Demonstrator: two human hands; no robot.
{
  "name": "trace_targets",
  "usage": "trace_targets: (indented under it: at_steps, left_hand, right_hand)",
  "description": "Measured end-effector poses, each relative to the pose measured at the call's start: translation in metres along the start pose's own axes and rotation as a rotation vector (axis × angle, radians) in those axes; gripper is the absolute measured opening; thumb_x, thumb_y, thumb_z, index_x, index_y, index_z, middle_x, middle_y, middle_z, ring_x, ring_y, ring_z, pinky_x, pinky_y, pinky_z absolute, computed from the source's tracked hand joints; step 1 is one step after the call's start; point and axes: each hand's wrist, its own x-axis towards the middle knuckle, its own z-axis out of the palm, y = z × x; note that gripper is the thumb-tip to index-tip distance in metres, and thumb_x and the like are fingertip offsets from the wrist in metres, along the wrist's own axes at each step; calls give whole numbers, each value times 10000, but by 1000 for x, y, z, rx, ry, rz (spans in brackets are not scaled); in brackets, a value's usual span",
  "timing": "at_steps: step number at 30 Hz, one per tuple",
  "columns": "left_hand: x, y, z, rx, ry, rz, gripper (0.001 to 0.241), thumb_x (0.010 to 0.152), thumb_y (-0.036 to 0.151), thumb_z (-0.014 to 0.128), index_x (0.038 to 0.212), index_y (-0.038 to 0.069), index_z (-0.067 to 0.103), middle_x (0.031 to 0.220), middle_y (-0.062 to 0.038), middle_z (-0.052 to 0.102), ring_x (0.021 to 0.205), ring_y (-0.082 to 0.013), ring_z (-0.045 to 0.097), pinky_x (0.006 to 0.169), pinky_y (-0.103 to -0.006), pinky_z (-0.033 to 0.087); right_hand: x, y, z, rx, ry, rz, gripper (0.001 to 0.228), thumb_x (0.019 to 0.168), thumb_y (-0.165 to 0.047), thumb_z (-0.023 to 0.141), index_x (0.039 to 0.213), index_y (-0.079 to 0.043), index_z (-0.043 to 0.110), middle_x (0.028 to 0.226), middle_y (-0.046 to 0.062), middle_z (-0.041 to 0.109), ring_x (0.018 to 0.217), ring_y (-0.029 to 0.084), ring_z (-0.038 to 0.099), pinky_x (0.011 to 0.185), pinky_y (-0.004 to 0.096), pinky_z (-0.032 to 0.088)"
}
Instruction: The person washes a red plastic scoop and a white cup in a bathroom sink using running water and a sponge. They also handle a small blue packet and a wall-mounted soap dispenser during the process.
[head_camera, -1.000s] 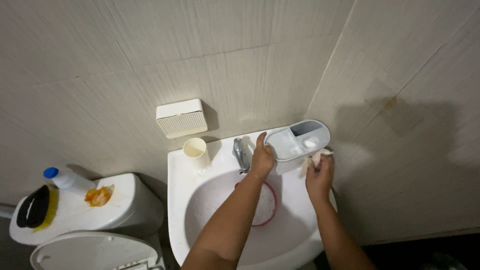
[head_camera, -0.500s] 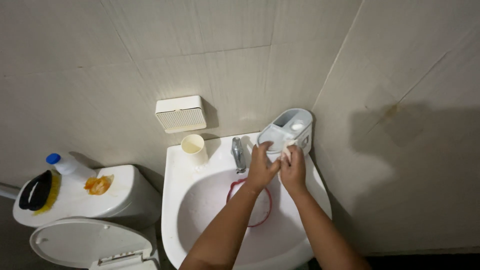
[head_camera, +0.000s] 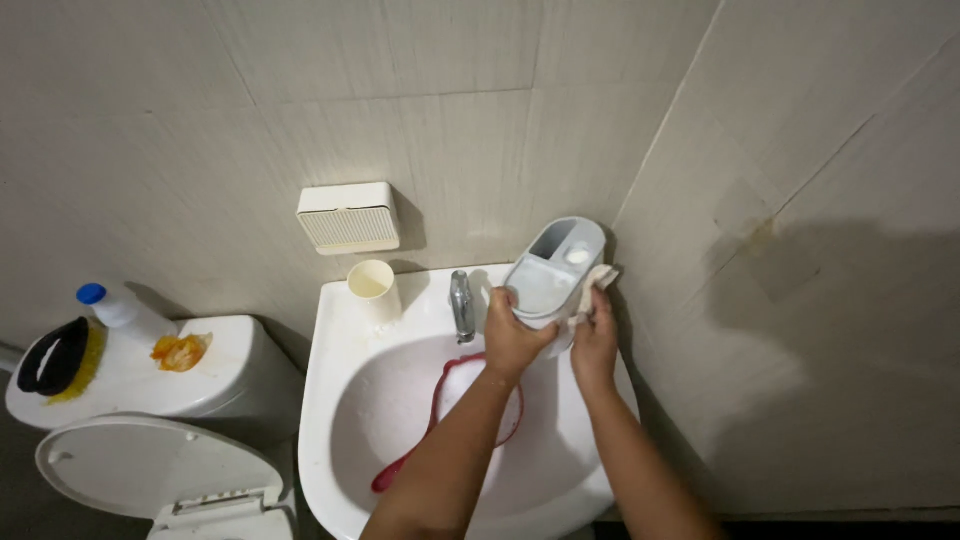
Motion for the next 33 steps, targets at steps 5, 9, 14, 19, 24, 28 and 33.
trace_targets:
  at_steps: [5, 9, 14, 19, 24, 28, 33]
  left_hand:
    - [1, 2, -15, 20, 44, -41, 749, 609, 316, 957, 1064, 34, 432, 943, -169, 606, 862, -304, 641, 768, -402, 546]
    - [-6, -23, -12, -108, 81, -268, 763, 647, 356, 926, 1139, 21, 448, 1012, -146, 633, 909, -252, 646, 797, -366, 552]
    - [-11, -38, -9, -261, 91, -454, 816, 697, 388, 882, 1198, 2, 367, 1069, -186, 614, 931, -267, 664, 802, -386, 572]
    - [-14, -39, -3, -242, 91, -541, 784, 837, 361, 815, 1277, 26, 259, 1199, -236, 536, 1072, -274, 604, 892, -385, 554]
    - [-13, -37, 12, -413, 134, -510, 789, 868, 321, 769, 1316, 33, 187, 1231, -239, 529, 1146, -274, 588, 993, -369, 500]
    - [-12, -39, 20, -312, 185, -497, 828, 832, 320, 821, 1293, 7, 209, 1227, -258, 539, 1129, -305, 607, 986, -373, 512]
    - [-14, -10, 12, -264, 219, -627, 975, 717, 283, 923, 1323, 25, 203, 1269, -256, 505, 1177, -328, 571, 1028, -374, 493]
  right_hand:
    - [-23, -29, 14, -147, -23, -185, 487, 938, -6, 600, 1418, -27, 518, 1440, 196, 469, 1317, 351, 491, 1052, 388, 455]
    - [-23, -55, 21, -437, -18, -425, 368, 915, -70, 676, 1277, -63, 608, 1316, 173, 526, 1262, 400, 478, 1112, 509, 335]
    - [23, -50, 22, -520, -169, -452, 373, 861, -124, 706, 1203, -36, 585, 1376, 213, 507, 1306, 424, 466, 1108, 576, 303]
    - [64, -43, 9, -484, -355, -34, 425, 937, -124, 613, 1360, -98, 584, 1423, 138, 606, 1337, 346, 556, 1140, 441, 443]
    - [58, 36, -3, -712, -87, -62, 556, 945, -38, 590, 1492, -47, 495, 1554, 216, 447, 1444, 389, 396, 1172, 454, 322]
    - [-11, -22, 11, -560, -77, -101, 547, 925, 6, 544, 1460, -104, 555, 1607, 209, 414, 1502, 372, 365, 1195, 450, 334]
    - [-30, -57, 10, -586, -197, -229, 557, 877, -35, 598, 1428, -110, 564, 1564, 177, 452, 1473, 368, 380, 1177, 486, 342]
